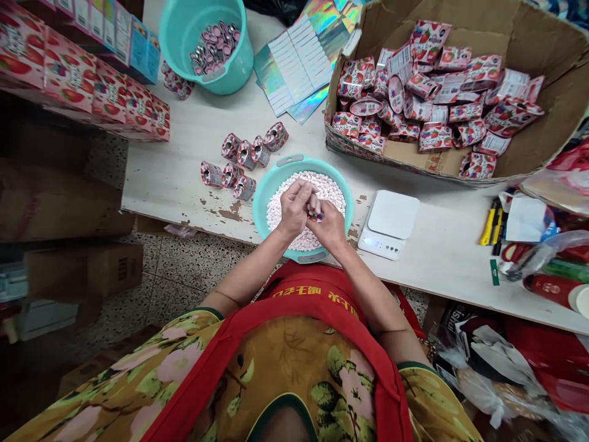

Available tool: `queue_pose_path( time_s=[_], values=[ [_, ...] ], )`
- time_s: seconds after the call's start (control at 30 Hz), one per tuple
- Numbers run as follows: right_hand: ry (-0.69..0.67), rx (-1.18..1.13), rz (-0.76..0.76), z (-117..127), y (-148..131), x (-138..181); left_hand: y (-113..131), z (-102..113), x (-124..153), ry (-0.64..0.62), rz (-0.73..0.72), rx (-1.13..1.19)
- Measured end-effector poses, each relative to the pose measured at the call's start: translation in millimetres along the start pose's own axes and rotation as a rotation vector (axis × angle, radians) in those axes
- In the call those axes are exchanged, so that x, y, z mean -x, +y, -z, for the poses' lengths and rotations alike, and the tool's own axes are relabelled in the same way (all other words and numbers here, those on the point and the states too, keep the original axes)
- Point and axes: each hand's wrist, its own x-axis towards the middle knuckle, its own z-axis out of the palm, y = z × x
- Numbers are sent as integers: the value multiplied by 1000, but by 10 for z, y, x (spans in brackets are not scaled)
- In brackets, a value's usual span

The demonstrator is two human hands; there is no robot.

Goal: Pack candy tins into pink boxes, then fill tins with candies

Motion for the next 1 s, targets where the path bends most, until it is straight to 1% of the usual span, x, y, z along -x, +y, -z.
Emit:
queue_pose_path(
  time_s=[0.03, 0.07, 0.13, 0.17, 0.2, 0.23, 0.27, 0.3, 0.33, 0.37, 0.4, 0.43, 0.47, 0.53, 0.6, 0.63, 0.73, 0.77, 0.83, 0.9, 1.0],
  values=[
    [-2, -12, -8, -10, 10, -15, -11, 14, -18, -7, 6, 12],
    [-7, -35, -7, -15, 24, -28, -23, 44, -50, 11, 8, 28],
    [-28, -101, 1, -11, 67, -34, -45, 169, -142, 102, -6, 24],
    [-42, -141, -7, 0, 93, -25, -57, 267, -194, 153, -16, -25],
    [-56, -181, -24, 16, 122, -6, -72, 385, -240, 199, -24, -121],
    [-65, -223, -48, 35, 152, 19, -90, 518, -275, 230, -25, -269],
    [-67, -267, -79, 54, 183, 47, -113, 657, -295, 238, -12, -466],
    [-58, -308, -113, 72, 213, 76, -140, 790, -296, 212, 26, -699],
    [-40, -341, -141, 84, 242, 102, -173, 910, -280, 154, 85, -940],
    [-24, -362, -161, 91, 268, 122, -209, 1010, -250, 74, 150, -1159],
    [-15, -371, -170, 91, 290, 135, -248, 1085, -211, -14, 207, -1331],
    [-17, -372, -171, 87, 306, 140, -285, 1137, -169, -91, 245, -1444],
    [-31, -368, -163, 79, 317, 138, -321, 1169, -130, -143, 256, -1496],
    [-66, -359, -140, 63, 322, 117, -377, 1195, -79, -169, 206, -1447],
    [-75, -359, -121, 55, 311, 84, -408, 1208, -70, -116, 166, -1266],
    [-73, -357, -113, 55, 303, 66, -412, 1218, -78, -72, 183, -1145],
    [-75, -338, -101, 49, 281, 23, -366, 1251, -115, 69, 314, -747],
    [-81, -327, -101, 39, 276, 12, -331, 1255, -125, 105, 327, -637],
    [-92, -301, -111, 5, 269, -5, -241, 1233, -132, 126, 270, -502],
    [-99, -270, -125, -49, 265, -20, -147, 1164, -127, 91, 143, -500],
    [-104, -219, -146, -142, 269, -38, -60, 1006, -121, -30, -40, -683]
  ],
)
